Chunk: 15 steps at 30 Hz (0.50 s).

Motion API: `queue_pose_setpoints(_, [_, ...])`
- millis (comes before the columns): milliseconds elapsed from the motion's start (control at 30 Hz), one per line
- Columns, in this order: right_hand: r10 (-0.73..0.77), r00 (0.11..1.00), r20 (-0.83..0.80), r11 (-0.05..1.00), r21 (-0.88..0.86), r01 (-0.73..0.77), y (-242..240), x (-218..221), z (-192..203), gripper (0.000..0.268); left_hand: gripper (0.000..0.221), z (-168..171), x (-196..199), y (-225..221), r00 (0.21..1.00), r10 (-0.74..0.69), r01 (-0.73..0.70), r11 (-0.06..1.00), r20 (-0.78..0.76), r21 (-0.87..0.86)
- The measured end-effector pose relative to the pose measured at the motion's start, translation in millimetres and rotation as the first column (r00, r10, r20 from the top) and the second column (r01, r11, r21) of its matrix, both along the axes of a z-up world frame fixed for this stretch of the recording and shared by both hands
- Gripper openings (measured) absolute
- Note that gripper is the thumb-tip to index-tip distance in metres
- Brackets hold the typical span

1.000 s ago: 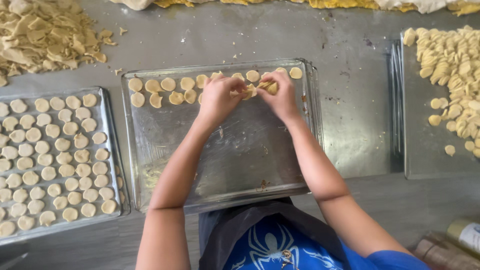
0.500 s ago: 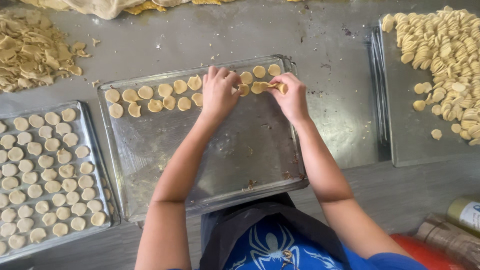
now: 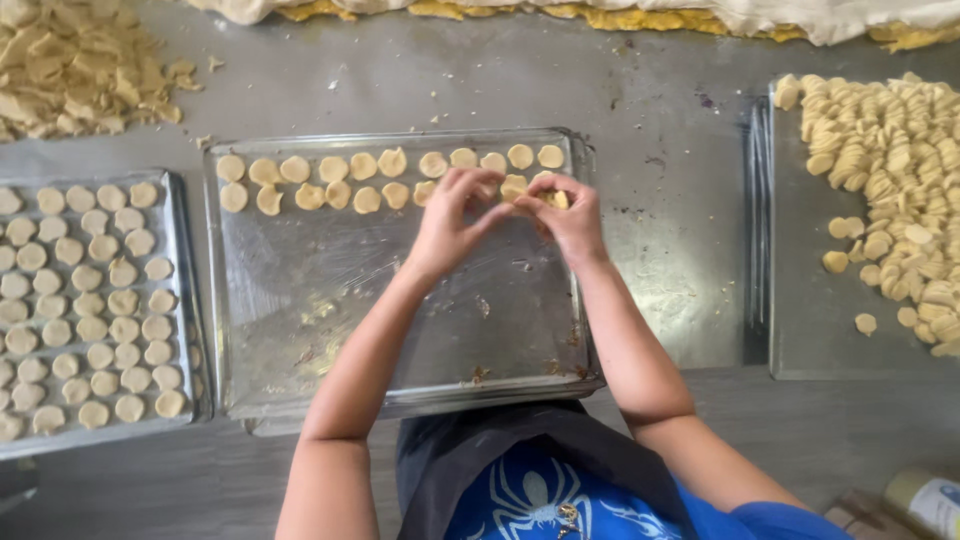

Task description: The person picks up small circular pieces of dough and stacks them into small cylindrical piles on a metal tray.

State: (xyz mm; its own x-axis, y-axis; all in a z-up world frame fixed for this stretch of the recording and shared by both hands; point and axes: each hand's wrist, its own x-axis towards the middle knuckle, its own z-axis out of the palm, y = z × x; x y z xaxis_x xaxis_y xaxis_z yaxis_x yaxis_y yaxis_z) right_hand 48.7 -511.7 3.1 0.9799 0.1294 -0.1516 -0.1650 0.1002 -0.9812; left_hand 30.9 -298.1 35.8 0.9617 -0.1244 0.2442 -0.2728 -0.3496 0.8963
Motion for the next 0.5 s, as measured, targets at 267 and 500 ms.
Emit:
queue_pose_setpoints(267, [0.256,0.896,-0.363,0.755,0.654,0.049,137,-22,20,0.026,0.024,-18,-40,113,0.979,0.183,-0.199,0.95,-0.087,-0.241])
queue_pose_setpoints(500, [0.387,0.891,-0.239,0.877,0.395,-0.275,267,-50,40,0.045,0.025,7,-75,262,0.954,0.273,-0.259,0.958,-0.123,0.122])
